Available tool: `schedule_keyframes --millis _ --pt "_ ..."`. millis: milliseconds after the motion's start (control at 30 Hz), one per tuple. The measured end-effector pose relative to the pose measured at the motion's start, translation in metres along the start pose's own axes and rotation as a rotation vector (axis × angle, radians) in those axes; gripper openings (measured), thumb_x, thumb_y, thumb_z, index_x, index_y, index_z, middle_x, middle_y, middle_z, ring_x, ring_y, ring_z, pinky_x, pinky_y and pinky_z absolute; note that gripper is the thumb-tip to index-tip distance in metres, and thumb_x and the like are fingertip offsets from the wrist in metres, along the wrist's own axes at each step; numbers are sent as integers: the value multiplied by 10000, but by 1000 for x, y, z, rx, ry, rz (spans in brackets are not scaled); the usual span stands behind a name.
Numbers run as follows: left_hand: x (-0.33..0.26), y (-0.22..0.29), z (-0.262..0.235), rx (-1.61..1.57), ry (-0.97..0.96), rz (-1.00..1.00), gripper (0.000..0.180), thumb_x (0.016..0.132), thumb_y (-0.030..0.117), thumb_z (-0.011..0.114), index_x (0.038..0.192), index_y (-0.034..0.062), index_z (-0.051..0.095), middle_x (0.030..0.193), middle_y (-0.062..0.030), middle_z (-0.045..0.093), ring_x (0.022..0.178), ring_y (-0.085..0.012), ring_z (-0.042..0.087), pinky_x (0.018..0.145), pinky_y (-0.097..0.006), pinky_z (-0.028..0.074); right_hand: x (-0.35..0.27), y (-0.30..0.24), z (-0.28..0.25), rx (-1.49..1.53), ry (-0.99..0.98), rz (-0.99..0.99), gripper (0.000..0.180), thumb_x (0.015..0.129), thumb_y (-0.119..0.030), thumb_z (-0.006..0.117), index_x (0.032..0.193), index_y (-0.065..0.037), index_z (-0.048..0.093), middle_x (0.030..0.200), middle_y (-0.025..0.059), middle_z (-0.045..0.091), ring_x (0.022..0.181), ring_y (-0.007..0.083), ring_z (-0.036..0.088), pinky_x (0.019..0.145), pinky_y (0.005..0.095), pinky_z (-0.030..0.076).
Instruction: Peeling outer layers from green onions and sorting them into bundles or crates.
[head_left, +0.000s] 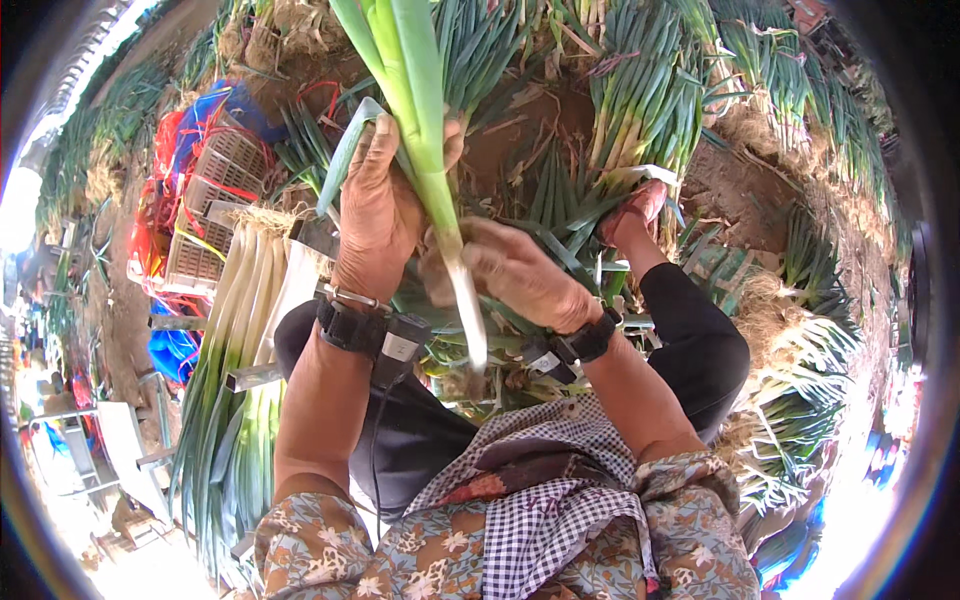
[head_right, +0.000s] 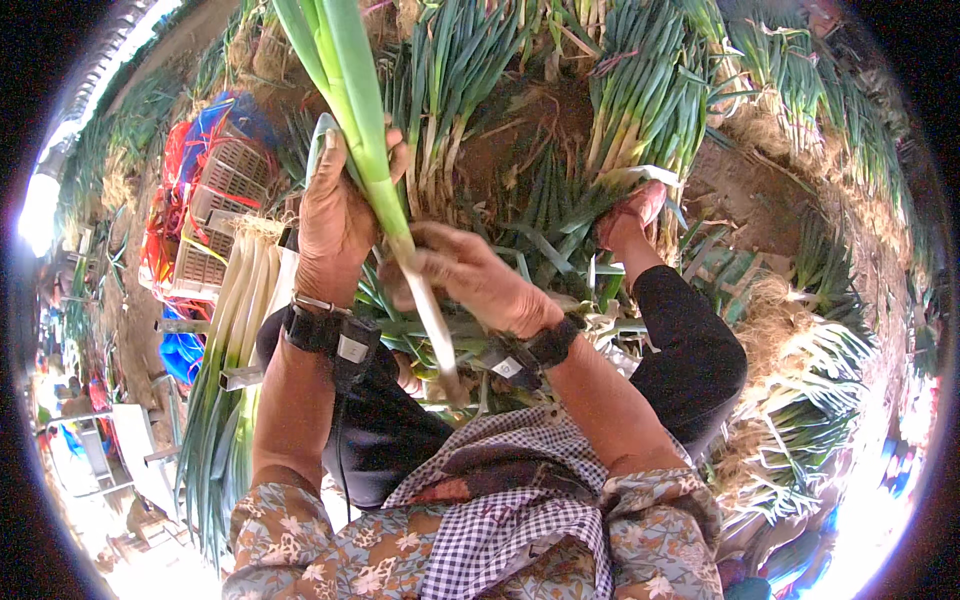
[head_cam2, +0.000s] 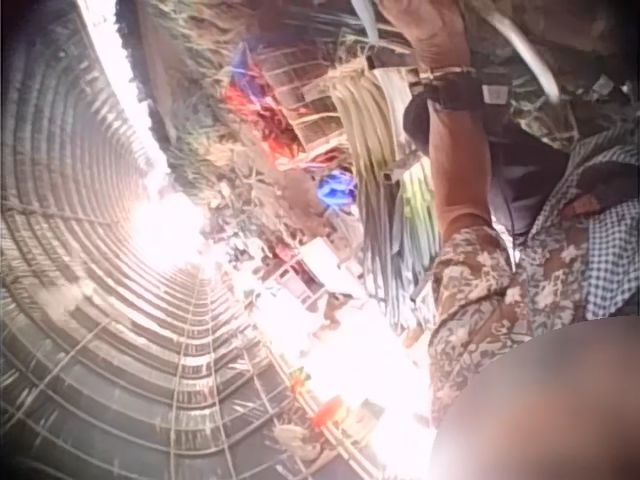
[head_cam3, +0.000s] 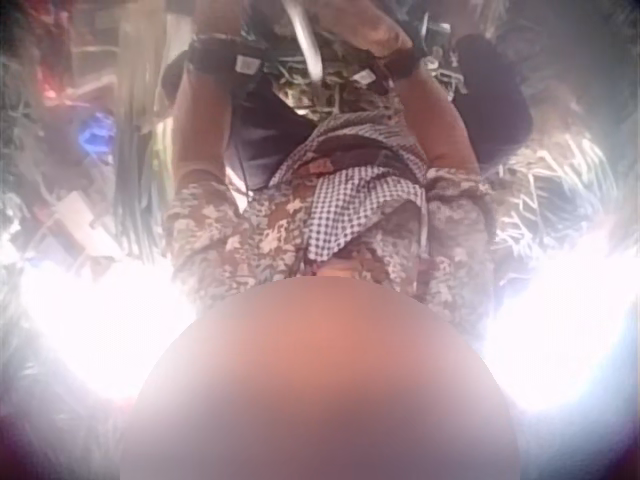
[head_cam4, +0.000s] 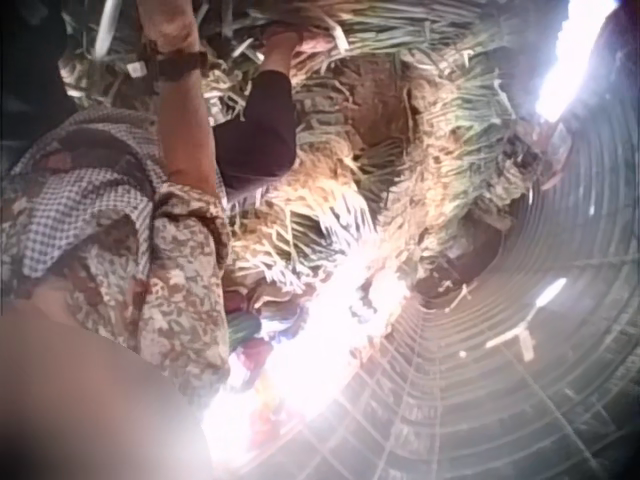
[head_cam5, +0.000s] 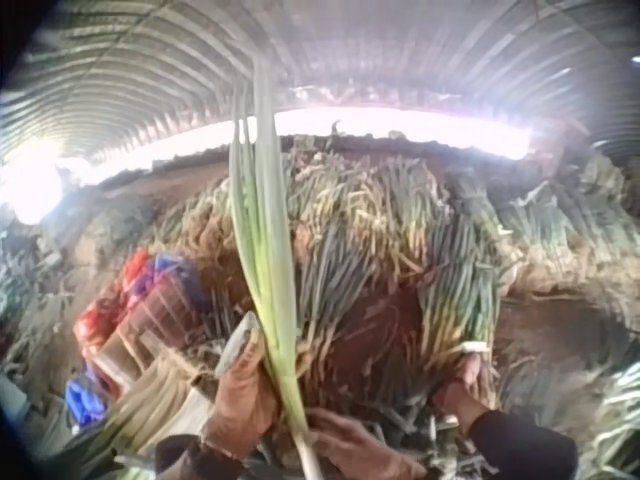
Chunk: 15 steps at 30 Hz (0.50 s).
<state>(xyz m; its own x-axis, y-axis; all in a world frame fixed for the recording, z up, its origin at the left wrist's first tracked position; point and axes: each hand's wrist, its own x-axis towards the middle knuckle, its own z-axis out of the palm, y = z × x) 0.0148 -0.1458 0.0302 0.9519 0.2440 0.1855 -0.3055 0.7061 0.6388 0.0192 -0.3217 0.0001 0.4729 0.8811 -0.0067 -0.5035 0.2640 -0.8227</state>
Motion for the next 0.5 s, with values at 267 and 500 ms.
schedule_keyframes --millis 267,500 --pt "-7 5 5 363 72 -19 589 931 439 573 1291 -11 451 1189 -148 586 1114 -260 576 923 -402 487 -8 36 -3 -1062 432 -403 323 843 -164 715 1080 3 573 775 125 632 690 151 624 608 300 495" --pt "-1 14 -16 388 273 -127 444 900 325 655 1153 -28 568 1015 -146 667 891 -231 668 758 -345 540 10 22 7 -353 340 -100 372 904 -180 644 1165 51 513 901 102 642 772 170 646 676 291 528"
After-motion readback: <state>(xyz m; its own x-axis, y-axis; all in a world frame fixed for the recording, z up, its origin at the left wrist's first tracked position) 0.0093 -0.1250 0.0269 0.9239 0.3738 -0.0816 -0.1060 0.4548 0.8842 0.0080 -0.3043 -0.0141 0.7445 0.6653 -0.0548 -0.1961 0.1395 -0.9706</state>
